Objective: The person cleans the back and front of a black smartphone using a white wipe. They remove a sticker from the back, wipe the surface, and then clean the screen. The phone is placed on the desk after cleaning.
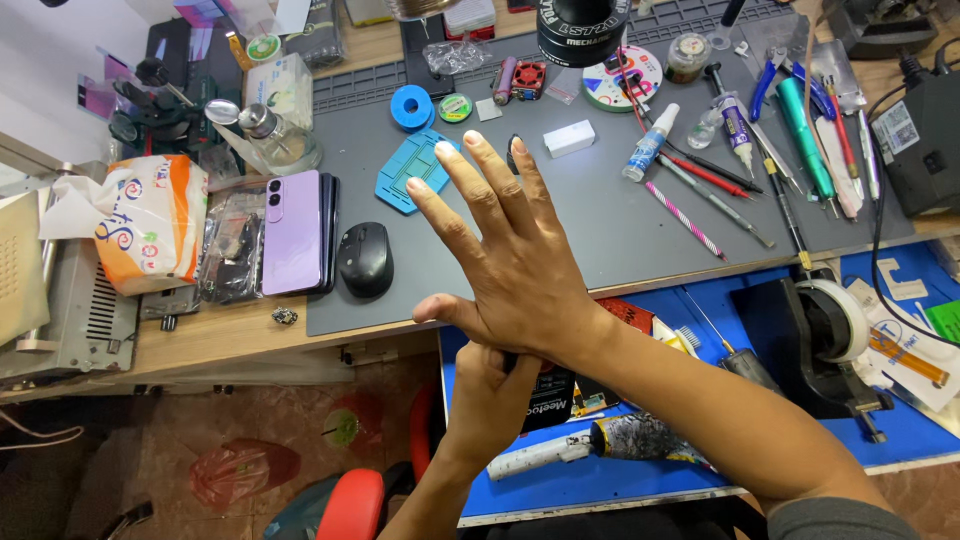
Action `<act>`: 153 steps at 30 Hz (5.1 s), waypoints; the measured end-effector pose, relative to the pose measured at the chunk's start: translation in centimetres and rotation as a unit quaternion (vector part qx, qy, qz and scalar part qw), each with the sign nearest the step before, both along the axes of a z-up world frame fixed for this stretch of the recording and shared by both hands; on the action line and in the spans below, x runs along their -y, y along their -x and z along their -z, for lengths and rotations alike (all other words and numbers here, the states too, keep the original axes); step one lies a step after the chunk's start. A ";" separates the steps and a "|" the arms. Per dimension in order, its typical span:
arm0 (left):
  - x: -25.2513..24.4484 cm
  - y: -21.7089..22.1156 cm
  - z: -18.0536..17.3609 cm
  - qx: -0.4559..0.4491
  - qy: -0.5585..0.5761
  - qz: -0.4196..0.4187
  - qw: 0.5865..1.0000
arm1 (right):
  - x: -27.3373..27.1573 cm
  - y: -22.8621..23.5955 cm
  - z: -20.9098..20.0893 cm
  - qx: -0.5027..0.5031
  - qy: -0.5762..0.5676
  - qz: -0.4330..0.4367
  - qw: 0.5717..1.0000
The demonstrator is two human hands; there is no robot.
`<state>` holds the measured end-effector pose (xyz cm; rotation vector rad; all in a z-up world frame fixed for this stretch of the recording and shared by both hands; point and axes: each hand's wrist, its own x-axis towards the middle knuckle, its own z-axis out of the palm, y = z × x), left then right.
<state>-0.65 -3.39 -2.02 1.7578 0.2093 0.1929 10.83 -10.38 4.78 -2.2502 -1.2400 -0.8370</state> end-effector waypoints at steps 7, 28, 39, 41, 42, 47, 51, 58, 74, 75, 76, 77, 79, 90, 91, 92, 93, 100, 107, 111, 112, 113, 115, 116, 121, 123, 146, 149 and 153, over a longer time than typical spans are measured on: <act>0.6 -0.2 -1.7 -0.057 0.069 -0.024 0.996 | 1.7 -0.8 0.3 -0.009 0.001 -0.010 1.000; 0.6 -3.3 1.9 -0.021 0.369 0.108 0.923 | 26.4 2.2 5.6 -0.140 -0.190 0.178 0.955; 3.4 -4.3 2.7 -0.090 0.379 0.141 0.910 | 35.8 6.9 6.7 -0.327 -0.303 0.296 0.845; 4.0 -4.5 2.6 -0.092 0.379 0.155 0.908 | 36.1 7.6 6.0 -0.387 -0.269 0.356 0.807; 4.2 -4.6 2.6 -0.092 0.379 0.165 0.906 | 36.2 7.9 5.7 -0.445 -0.230 0.406 0.764; 5.8 -5.1 2.7 -0.107 0.392 0.205 0.891 | 35.3 6.9 7.1 -0.583 -0.044 0.422 0.693; 6.7 -5.4 2.2 -0.150 0.358 0.225 0.894 | 35.3 6.3 10.3 -0.603 -0.148 0.384 0.684; 7.1 -6.2 2.7 -0.160 0.377 0.245 0.879 | 35.6 6.8 11.3 -0.645 -0.232 0.383 0.619; 7.5 -7.5 1.5 -0.158 0.386 0.249 0.874 | 36.7 9.3 12.3 -0.613 -0.187 0.392 0.660; 7.4 -7.5 1.5 -0.175 0.399 0.246 0.866 | 36.6 9.2 11.9 -0.618 -0.174 0.402 0.653; 7.0 -7.6 1.7 -0.169 0.400 0.242 0.867 | 36.8 9.3 12.5 -0.616 -0.172 0.399 0.657; 6.7 -7.6 1.9 -0.181 0.395 0.240 0.868 | 37.0 9.4 13.0 -0.589 -0.166 0.393 0.687; 6.3 -7.5 1.7 -0.190 0.392 0.234 0.869 | 37.7 9.5 14.2 -0.560 -0.159 0.384 0.717; 6.4 -4.5 -1.1 -0.067 0.183 0.238 0.951 | 29.0 8.0 4.4 -0.256 -0.178 0.271 0.911; 6.9 -4.0 -1.5 -0.065 0.183 0.237 0.952 | 26.8 7.0 3.7 -0.255 -0.178 0.269 0.912; 7.3 -3.5 -1.9 -0.067 0.105 0.232 0.965 | 24.5 5.9 3.0 -0.228 -0.179 0.205 0.935; 7.7 -2.9 -2.2 -0.069 0.027 0.222 0.972 | 22.1 4.8 2.4 -0.201 -0.180 0.137 0.953; 7.5 -1.1 1.3 -0.019 -0.062 0.151 0.986 | 9.3 1.0 3.4 -0.040 -0.158 0.094 0.982; 4.9 -0.2 -1.0 0.094 0.028 0.073 0.992 | 8.1 0.0 3.7 -0.004 -0.130 0.071 0.989; 3.2 0.4 -1.2 0.100 0.028 0.062 0.993 | 7.9 -0.8 3.9 0.004 -0.100 0.045 0.994; 3.0 0.7 -1.3 0.101 0.028 0.053 0.993 | 8.1 -0.9 4.2 0.004 -0.100 0.036 0.994; 2.6 0.8 -1.3 0.089 0.068 0.048 0.992 | 8.1 -1.3 4.4 0.015 -0.090 0.019 0.996; 1.3 1.1 -1.6 0.079 0.108 0.037 0.990 | 8.8 -2.7 5.3 0.027 -0.081 -0.003 0.996; 0.4 1.3 -1.7 0.080 0.139 0.011 0.987 | 9.4 -3.7 6.0 0.046 -0.036 0.023 0.998; -3.8 1.1 -1.2 0.037 0.223 -0.027 0.974 | 12.4 -3.1 8.2 -0.170 -0.089 -0.024 0.981; -4.5 0.7 0.1 0.025 0.395 0.017 0.918 | 13.1 -1.2 8.1 -0.189 -0.134 0.066 0.971; -3.8 0.1 0.1 -0.095 0.491 0.086 0.862 | 10.2 1.1 1.8 -0.499 -0.191 -0.170 0.828; -3.5 0.1 -0.2 -0.096 0.469 0.086 0.874 | 9.4 1.2 1.7 -0.556 -0.199 -0.248 0.768; -3.4 0.3 0.1 -0.072 0.473 0.105 0.872 | 8.7 1.3 2.2 -0.599 -0.181 -0.283 0.727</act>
